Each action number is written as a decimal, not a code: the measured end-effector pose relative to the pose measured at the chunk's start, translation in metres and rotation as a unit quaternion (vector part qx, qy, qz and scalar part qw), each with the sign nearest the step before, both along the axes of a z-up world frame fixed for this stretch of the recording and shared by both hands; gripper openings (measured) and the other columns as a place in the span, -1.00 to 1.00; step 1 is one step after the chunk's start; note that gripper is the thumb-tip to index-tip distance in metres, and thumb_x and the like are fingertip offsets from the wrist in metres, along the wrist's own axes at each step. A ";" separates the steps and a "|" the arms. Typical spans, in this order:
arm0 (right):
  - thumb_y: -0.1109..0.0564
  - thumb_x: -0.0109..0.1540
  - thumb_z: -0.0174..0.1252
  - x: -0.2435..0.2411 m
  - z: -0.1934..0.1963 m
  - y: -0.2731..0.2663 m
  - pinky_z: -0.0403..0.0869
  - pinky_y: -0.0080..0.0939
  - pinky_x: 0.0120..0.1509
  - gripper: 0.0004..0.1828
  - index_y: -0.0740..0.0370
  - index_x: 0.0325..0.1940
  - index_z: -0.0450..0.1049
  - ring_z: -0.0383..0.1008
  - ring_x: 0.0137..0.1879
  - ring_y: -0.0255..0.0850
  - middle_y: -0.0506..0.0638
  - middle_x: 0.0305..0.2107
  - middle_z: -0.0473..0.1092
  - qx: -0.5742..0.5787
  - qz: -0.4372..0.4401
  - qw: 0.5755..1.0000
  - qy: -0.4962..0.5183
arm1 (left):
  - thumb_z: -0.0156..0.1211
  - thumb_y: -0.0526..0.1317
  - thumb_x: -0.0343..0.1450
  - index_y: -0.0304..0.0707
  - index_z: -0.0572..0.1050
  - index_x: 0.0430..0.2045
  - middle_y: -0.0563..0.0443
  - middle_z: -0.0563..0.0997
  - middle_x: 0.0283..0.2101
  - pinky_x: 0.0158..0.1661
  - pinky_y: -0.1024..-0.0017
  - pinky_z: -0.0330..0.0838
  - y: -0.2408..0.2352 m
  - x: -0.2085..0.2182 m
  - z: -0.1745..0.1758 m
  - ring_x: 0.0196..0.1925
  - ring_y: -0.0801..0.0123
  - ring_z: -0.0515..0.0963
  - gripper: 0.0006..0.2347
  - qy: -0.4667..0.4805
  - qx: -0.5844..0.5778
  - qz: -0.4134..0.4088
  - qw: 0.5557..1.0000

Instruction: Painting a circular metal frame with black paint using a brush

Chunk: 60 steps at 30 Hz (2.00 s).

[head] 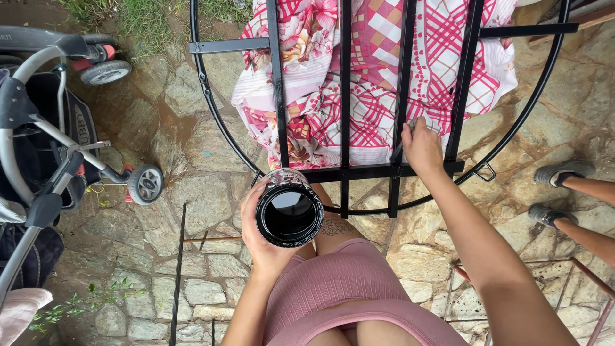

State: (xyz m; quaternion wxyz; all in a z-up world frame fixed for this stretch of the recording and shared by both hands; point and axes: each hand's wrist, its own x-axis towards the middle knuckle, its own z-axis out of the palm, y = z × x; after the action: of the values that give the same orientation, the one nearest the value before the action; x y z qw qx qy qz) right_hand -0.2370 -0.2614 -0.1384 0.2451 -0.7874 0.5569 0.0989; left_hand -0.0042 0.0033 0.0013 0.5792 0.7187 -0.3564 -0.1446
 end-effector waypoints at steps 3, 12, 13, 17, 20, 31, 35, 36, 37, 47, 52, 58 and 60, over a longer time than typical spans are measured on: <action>-0.11 0.42 0.02 -0.046 -0.063 -0.013 0.46 0.42 -0.01 -0.58 0.37 -0.08 0.39 0.54 -0.06 0.45 0.37 -0.39 0.53 0.040 -0.045 0.998 -0.025 | 0.70 -0.09 0.05 -0.51 0.32 0.10 -0.42 0.49 0.13 0.28 -0.13 0.27 0.001 -0.001 -0.001 0.23 -0.30 0.49 -0.19 -0.003 -0.001 -0.002 1.000; -0.10 0.43 0.00 -0.105 -0.058 -0.042 0.49 0.41 0.03 -0.57 0.39 -0.01 0.41 0.54 -0.03 0.49 0.50 -0.30 0.52 0.020 -0.070 0.993 0.090 | 0.71 -0.06 0.04 -0.53 0.32 0.11 -0.43 0.48 0.13 0.28 -0.12 0.27 0.003 -0.003 -0.005 0.23 -0.31 0.49 -0.16 -0.004 0.000 -0.010 1.000; -0.10 0.43 0.00 -0.107 -0.051 -0.045 0.49 0.41 0.03 -0.57 0.39 -0.01 0.41 0.54 -0.03 0.49 0.50 -0.30 0.52 0.019 -0.070 0.993 0.090 | 0.71 -0.06 0.04 -0.53 0.32 0.11 -0.43 0.48 0.13 0.28 -0.12 0.27 0.003 -0.003 -0.004 0.23 -0.31 0.49 -0.16 -0.005 -0.001 -0.011 1.000; -0.13 0.46 -0.01 -0.132 -0.043 -0.064 0.49 0.40 0.03 -0.55 0.38 0.02 0.41 0.53 0.00 0.50 0.55 -0.26 0.52 -0.008 -0.074 0.989 0.126 | 0.71 -0.08 0.04 -0.52 0.32 0.11 -0.42 0.48 0.13 0.28 -0.10 0.27 0.005 -0.002 -0.003 0.23 -0.29 0.49 -0.17 -0.001 -0.004 -0.008 1.000; -0.15 0.47 -0.01 -0.174 -0.057 -0.080 0.50 0.39 0.04 -0.53 0.38 0.05 0.41 0.53 0.00 0.50 0.55 -0.25 0.52 -0.033 -0.081 0.984 0.155 | 0.71 -0.07 0.03 -0.52 0.32 0.11 -0.42 0.49 0.13 0.28 -0.10 0.27 0.007 -0.001 -0.003 0.23 -0.28 0.49 -0.16 -0.001 -0.004 -0.007 1.000; -0.03 0.60 -0.07 -0.160 -0.019 -0.077 0.45 0.23 0.03 -0.66 0.29 -0.09 0.31 0.30 -0.05 0.04 0.10 -0.37 0.33 -0.058 -0.242 0.968 0.043 | 0.56 0.01 0.15 -0.30 0.24 0.24 -0.28 0.43 0.28 0.41 0.04 0.29 0.018 0.004 0.014 0.35 -0.06 0.44 -0.19 -0.008 0.022 -0.016 1.000; -0.03 0.54 -0.04 -0.176 -0.033 -0.067 0.37 0.40 0.01 -0.61 0.42 -0.09 0.34 0.34 0.01 0.30 0.35 -0.24 0.44 -0.051 -0.210 0.975 0.044 | 0.59 0.01 0.13 -0.32 0.25 0.22 -0.28 0.43 0.27 0.40 0.03 0.30 0.027 0.006 0.017 0.35 -0.07 0.45 -0.18 -0.024 0.019 -0.014 0.999; -0.01 0.55 -0.05 -0.175 -0.021 -0.063 0.40 0.42 0.12 -0.65 0.40 0.04 0.34 0.24 0.23 0.25 0.37 -0.09 0.43 -0.026 -0.248 0.966 0.071 | 0.59 0.01 0.12 -0.33 0.25 0.23 -0.29 0.44 0.27 0.40 0.04 0.29 0.029 0.006 0.017 0.35 -0.08 0.45 -0.17 -0.023 0.027 -0.013 0.999; -0.01 0.55 -0.05 -0.187 -0.017 -0.066 0.40 0.42 0.12 -0.65 0.40 0.04 0.34 0.24 0.23 0.25 0.37 -0.09 0.43 -0.028 -0.245 0.967 0.068 | 0.59 0.01 0.12 -0.33 0.25 0.23 -0.29 0.44 0.27 0.40 0.04 0.29 0.032 0.007 0.017 0.35 -0.08 0.45 -0.17 -0.026 0.023 -0.010 0.999; -0.08 0.59 -0.07 -0.237 0.032 -0.046 0.27 0.53 -0.09 -0.51 0.49 -0.08 0.28 0.31 -0.02 0.57 0.61 -0.28 0.42 -0.235 -0.252 0.937 0.056 | 0.64 -0.10 0.03 -0.33 0.26 0.24 -0.25 0.46 0.27 0.38 0.10 0.30 0.060 0.028 0.016 0.36 -0.03 0.45 -0.12 -0.022 0.025 0.013 0.999; -0.14 0.65 -0.14 -0.216 0.079 0.014 0.20 0.48 -0.02 -0.44 0.48 -0.11 0.22 0.26 0.00 0.61 0.62 -0.21 0.39 -0.231 -0.249 0.941 0.002 | 0.61 -0.16 0.03 -0.37 0.28 0.22 -0.28 0.45 0.28 0.43 0.12 0.21 0.072 0.062 0.023 0.42 -0.04 0.42 -0.16 -0.016 0.003 0.008 1.000; -0.09 0.74 -0.10 -0.145 0.108 0.095 0.46 0.02 0.00 -0.64 0.17 -0.02 0.21 0.51 -0.34 -0.13 0.01 -0.43 0.47 -0.239 -0.341 0.893 -0.169 | 0.64 -0.19 0.00 -0.29 0.34 0.19 -0.15 0.51 0.21 0.32 0.21 0.32 0.093 0.120 0.033 0.28 0.08 0.51 -0.18 0.005 0.022 -0.011 1.000; 0.00 0.67 -0.05 -0.112 0.112 0.116 0.43 0.11 -0.08 -0.72 0.26 0.05 0.37 0.48 -0.30 -0.04 0.08 -0.42 0.46 -0.242 -0.320 0.901 -0.166 | 0.62 -0.17 0.03 -0.29 0.34 0.19 -0.17 0.51 0.20 0.29 0.19 0.34 0.096 0.141 0.031 0.27 0.05 0.51 -0.20 -0.006 0.013 -0.040 0.999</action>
State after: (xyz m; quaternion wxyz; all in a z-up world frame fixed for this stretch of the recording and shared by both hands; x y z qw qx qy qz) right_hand -0.3489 -0.1452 -0.0263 0.1543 -0.6071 0.7366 -0.2550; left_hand 0.1366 0.0992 0.0327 0.5613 0.7124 -0.3864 -0.1674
